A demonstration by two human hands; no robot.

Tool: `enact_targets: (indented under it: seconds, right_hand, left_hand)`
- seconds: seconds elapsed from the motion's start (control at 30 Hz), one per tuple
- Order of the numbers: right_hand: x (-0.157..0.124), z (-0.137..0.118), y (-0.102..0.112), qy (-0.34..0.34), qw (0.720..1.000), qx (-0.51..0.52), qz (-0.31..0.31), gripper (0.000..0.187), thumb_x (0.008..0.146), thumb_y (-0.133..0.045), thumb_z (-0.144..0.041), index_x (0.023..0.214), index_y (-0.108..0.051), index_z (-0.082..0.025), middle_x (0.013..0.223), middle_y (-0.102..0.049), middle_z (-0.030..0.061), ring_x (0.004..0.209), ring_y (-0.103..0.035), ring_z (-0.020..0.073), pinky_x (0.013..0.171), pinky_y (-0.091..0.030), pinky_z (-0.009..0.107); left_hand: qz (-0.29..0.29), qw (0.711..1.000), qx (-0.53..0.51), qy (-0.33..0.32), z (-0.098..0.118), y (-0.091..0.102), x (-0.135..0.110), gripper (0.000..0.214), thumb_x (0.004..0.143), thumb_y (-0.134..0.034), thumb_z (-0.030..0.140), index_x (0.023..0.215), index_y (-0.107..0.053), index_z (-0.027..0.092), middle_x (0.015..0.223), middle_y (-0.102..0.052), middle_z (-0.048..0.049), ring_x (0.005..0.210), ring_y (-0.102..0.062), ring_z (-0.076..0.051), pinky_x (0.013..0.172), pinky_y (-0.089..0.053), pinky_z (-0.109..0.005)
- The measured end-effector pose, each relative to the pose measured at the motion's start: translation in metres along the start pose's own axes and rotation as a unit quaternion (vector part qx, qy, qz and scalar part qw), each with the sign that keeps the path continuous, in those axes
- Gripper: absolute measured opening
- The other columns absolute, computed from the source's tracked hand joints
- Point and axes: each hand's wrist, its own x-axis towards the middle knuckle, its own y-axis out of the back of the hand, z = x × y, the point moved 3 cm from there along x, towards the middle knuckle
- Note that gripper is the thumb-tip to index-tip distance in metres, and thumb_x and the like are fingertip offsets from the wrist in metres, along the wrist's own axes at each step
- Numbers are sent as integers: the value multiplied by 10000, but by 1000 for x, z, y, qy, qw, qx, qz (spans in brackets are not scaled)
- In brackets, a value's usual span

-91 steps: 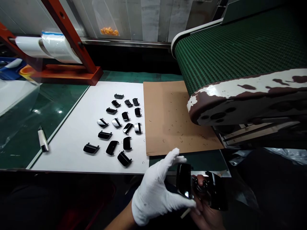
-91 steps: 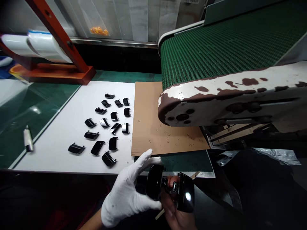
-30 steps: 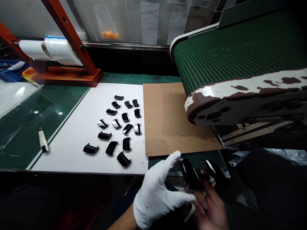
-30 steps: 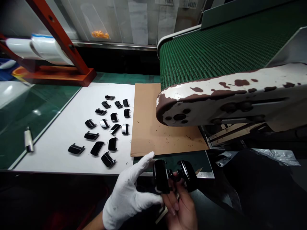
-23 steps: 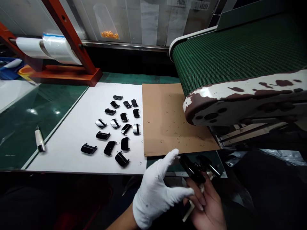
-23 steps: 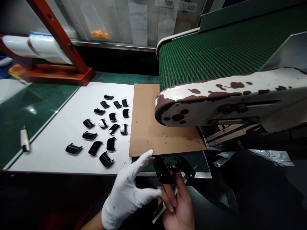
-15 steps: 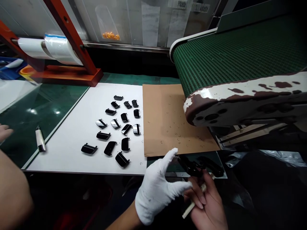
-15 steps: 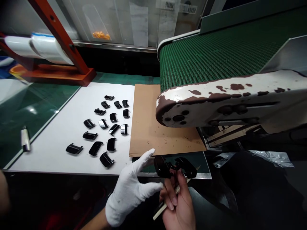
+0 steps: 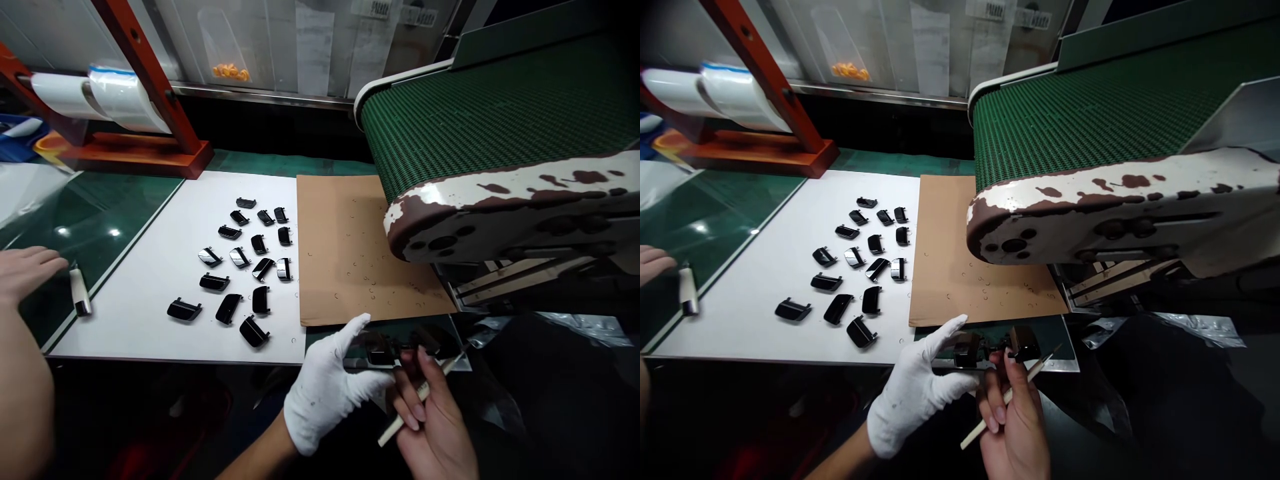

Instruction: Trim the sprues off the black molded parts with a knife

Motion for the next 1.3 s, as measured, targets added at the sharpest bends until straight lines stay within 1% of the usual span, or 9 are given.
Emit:
enact_targets:
  seconds: [0.17, 0.33, 0.53, 0.7, 0.8, 0.97, 1.13, 1.2, 1.3]
  right_hand:
    - [3, 3, -1, -8, 1000, -14, -15, 352, 456, -928, -315, 658, -671, -184, 599, -687, -61, 270, -308, -34, 236, -268, 68]
    - [6, 7, 5, 27, 990, -84, -114, 323, 509, -914, -325, 696, -690, -187, 640, -690, -26, 309, -298, -32, 293, -284, 91]
    - [11, 10, 22, 41, 976, -128, -169, 235, 586, -879, -296, 668, -699, -169, 581, -625, -19, 339, -345, -3, 341, -326, 139]
    - [12, 8, 30, 44, 972, -140, -186, 155, 567, -818, -174, 637, -680, -185, 547, -588, -35, 357, -362, 22, 355, -330, 154]
    - [12, 4, 30, 53, 968, -150, -192, 179, 529, -800, -143, 664, -699, -204, 517, -572, -40, 359, -351, 29, 354, -325, 152]
    - [11, -2, 24, 85, 959, -179, -203, 235, 541, -845, -309, 718, -747, -190, 500, -566, -22, 351, -283, 18, 337, -266, 151]
    - [6, -7, 21, 127, 943, -223, -210, 328, 527, -881, -379, 790, -773, -215, 758, -694, 34, 408, -299, 12, 374, -262, 159]
    - [4, -9, 22, 138, 938, -244, -201, 368, 541, -861, -479, 783, -779, -214, 690, -663, 11, 406, -262, 17, 389, -305, 178]
    - [2, -12, 21, 139, 926, -277, -216, 400, 564, -831, -557, 770, -786, -218, 465, -492, -57, 390, -216, 36, 446, -417, 229]
  left_hand:
    - [-27, 999, 6, 22, 0, 6, 3, 819, 681, -842, 334, 1387, -456, 180, 1187, -678, -72, 1088, -647, -273, 991, -504, -389]
    - [-67, 997, 42, -10, 12, 21, 8, 998, 559, -908, 381, 1409, -426, 179, 1283, -616, -112, 1203, -573, -312, 1075, -422, -444]
    - [-120, 979, 154, -61, 29, 29, 12, 891, 622, -876, 416, 1391, -461, 244, 1259, -644, -81, 1144, -618, -294, 1005, -481, -421]
    - [-147, 965, 199, -90, 39, 30, 11, 791, 686, -846, 369, 1381, -476, 288, 1207, -680, -47, 1086, -658, -276, 933, -527, -378]
    - [-157, 954, 227, -114, 45, 30, 9, 731, 707, -826, 395, 1356, -505, 294, 1158, -696, -39, 1042, -672, -269, 883, -540, -344]
    - [-162, 916, 334, -153, 55, 26, 6, 701, 673, -844, 366, 1300, -543, 275, 984, -716, -32, 851, -689, -245, 767, -521, -304]
    - [-174, 880, 409, -170, 62, 22, 7, 600, 676, -823, 342, 1216, -580, 247, 929, -709, -33, 802, -671, -250, 724, -495, -298]
    - [-187, 879, 402, -175, 65, 20, 7, 547, 707, -793, 323, 1203, -580, 239, 955, -713, -42, 819, -677, -247, 761, -495, -304]
    - [-201, 881, 388, -180, 67, 17, 6, 507, 739, -756, 287, 1207, -567, 242, 944, -721, -34, 793, -685, -229, 788, -499, -303]
